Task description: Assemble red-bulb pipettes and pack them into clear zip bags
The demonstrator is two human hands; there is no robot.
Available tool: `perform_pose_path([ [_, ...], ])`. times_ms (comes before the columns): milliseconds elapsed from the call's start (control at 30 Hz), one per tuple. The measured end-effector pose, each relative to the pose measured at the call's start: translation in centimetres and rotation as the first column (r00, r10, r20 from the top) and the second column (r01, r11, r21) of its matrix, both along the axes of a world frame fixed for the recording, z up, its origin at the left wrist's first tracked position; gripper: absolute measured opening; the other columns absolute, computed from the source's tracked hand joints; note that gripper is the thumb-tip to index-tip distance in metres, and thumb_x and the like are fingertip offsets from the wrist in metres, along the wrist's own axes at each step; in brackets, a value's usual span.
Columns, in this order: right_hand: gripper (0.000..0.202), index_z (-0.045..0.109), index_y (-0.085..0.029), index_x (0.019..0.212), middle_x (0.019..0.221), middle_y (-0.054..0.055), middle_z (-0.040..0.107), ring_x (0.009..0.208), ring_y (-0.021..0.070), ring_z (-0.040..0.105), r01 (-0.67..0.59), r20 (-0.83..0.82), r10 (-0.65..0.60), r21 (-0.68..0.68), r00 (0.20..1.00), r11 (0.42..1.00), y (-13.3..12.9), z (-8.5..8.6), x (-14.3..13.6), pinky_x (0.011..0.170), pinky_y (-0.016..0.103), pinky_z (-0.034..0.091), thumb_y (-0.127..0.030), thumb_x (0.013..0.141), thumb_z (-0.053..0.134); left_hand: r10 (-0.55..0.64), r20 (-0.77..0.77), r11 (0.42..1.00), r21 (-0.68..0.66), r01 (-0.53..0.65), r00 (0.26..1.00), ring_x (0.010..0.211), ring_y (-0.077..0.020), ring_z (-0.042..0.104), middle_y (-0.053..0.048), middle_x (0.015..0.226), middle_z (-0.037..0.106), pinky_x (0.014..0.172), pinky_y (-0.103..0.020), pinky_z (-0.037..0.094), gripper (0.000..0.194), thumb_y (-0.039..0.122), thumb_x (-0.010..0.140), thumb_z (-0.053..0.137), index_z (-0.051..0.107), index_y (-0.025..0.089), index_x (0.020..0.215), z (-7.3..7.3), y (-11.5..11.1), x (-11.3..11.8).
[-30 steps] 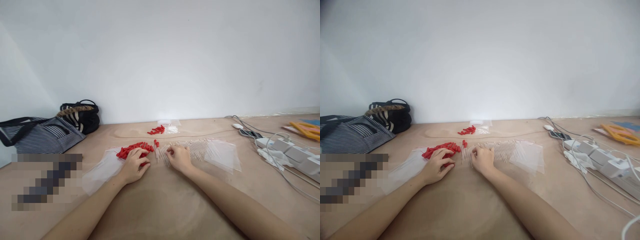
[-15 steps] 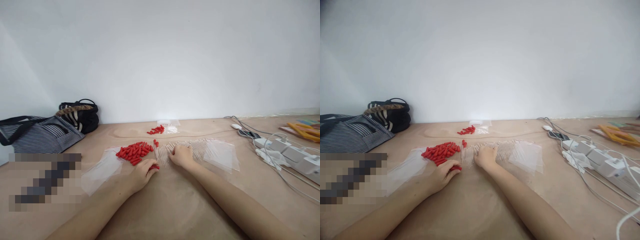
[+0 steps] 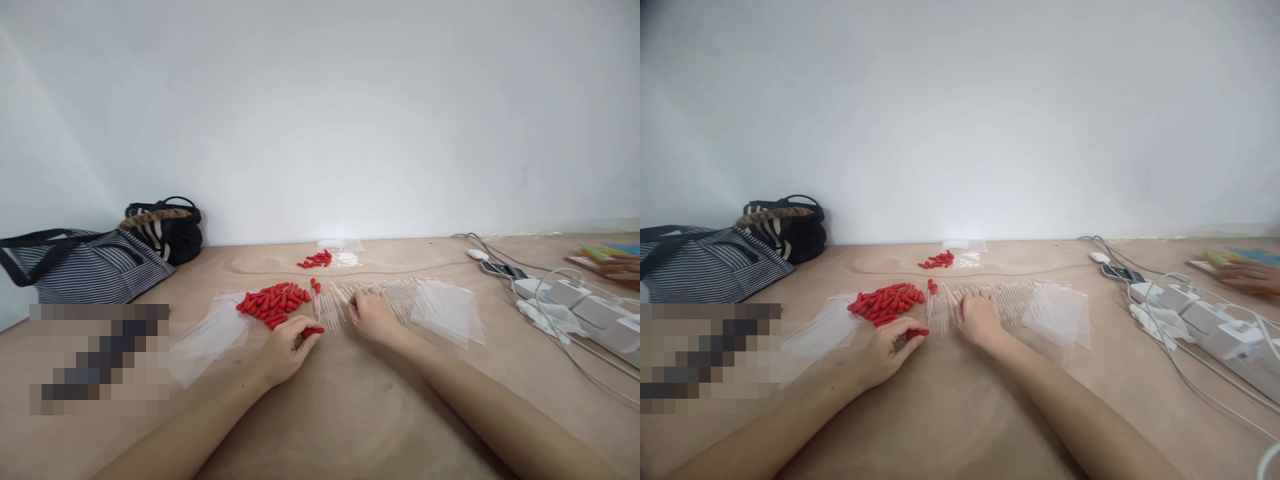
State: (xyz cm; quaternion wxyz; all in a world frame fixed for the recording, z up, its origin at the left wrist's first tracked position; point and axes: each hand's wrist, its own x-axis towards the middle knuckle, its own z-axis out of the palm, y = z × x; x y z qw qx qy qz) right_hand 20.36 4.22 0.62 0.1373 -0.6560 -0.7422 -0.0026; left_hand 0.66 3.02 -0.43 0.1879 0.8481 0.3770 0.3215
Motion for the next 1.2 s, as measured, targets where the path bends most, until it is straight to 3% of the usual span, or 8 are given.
perform_pose_path([
  [167,0.013,0.051,-0.017,0.079,0.081,0.004,0.061,0.079,0.0166,0.051,-0.281,-0.190,0.303,0.137,0.934,0.950,-2.6,-1.2,2.8,0.073,0.032,0.027,-0.020,0.085,0.039,0.015,0.043,0.985,-0.174,-0.008,0.999,0.068,-0.0142,0.059,-0.001,0.076,0.064,0.062,-0.024,0.047,0.013,0.025,0.078,0.050,0.058,0.018,0.086,-0.4,-0.3,0.5],
  [300,0.013,0.050,-0.017,0.077,0.076,0.002,0.060,0.076,0.0152,0.050,-0.384,-0.232,0.424,0.200,0.875,0.901,-3.8,-2.4,3.6,0.070,0.030,0.027,-0.017,0.084,0.040,0.015,0.124,0.965,-0.261,0.018,0.992,0.071,-0.0151,0.059,-0.002,0.078,0.063,0.065,-0.025,0.048,0.012,0.025,0.076,0.052,0.055,0.017,0.084,-0.6,-0.2,0.5],
  [500,0.016,0.056,-0.018,0.081,0.073,0.003,0.060,0.073,0.0150,0.050,-0.386,-0.253,0.443,0.244,0.860,0.889,-3.8,-2.9,3.6,0.069,0.030,0.027,-0.017,0.085,0.040,0.017,0.145,0.958,-0.284,0.025,0.989,0.075,-0.0159,0.060,-0.003,0.080,0.063,0.069,-0.027,0.048,0.013,0.026,0.077,0.052,0.054,0.017,0.086,-0.9,0.2,0.4],
  [667,0.021,0.061,-0.023,0.093,0.078,0.003,0.063,0.076,0.0157,0.050,-0.415,-0.157,0.456,0.239,0.876,0.878,-4.0,-2.5,3.6,0.069,0.031,0.024,-0.020,0.085,0.042,0.018,0.153,0.955,-0.295,0.028,0.988,0.078,-0.0165,0.061,-0.004,0.082,0.064,0.069,-0.027,0.049,0.015,0.025,0.076,0.053,0.055,0.016,0.089,-0.9,0.1,0.4],
  [900,0.020,0.064,-0.023,0.082,0.073,0.002,0.064,0.074,0.0148,0.051,-0.368,-0.098,0.394,0.209,0.914,0.906,-3.9,-2.4,3.0,0.068,0.031,0.023,-0.027,0.084,0.045,0.015,0.121,0.965,-0.262,0.017,0.993,0.073,-0.0162,0.062,-0.002,0.078,0.066,0.065,-0.026,0.049,0.013,0.026,0.075,0.055,0.059,0.017,0.085,-0.6,0.0,0.5],
  [1067,0.020,0.063,-0.022,0.079,0.068,0.001,0.063,0.070,0.0136,0.050,-0.289,-0.208,0.346,0.262,0.915,0.921,-4.2,-2.2,3.2,0.069,0.031,0.023,-0.024,0.084,0.043,0.057,0.137,0.969,-0.244,-0.022,0.989,0.070,-0.0157,0.061,-0.001,0.076,0.065,0.063,-0.026,0.049,0.014,0.027,0.075,0.055,0.059,0.017,0.083,-0.7,0.1,0.5],
  [1200,0.018,0.062,-0.021,0.078,0.067,0.001,0.063,0.068,0.0131,0.049,-0.311,-0.255,0.386,0.290,0.887,0.905,-4.6,-2.0,3.1,0.069,0.031,0.023,-0.024,0.083,0.045,0.061,0.175,0.967,-0.255,-0.014,0.983,0.073,-0.0163,0.061,-0.002,0.078,0.066,0.065,-0.027,0.050,0.015,0.027,0.075,0.056,0.059,0.016,0.084,-1.0,0.3,0.4],
])
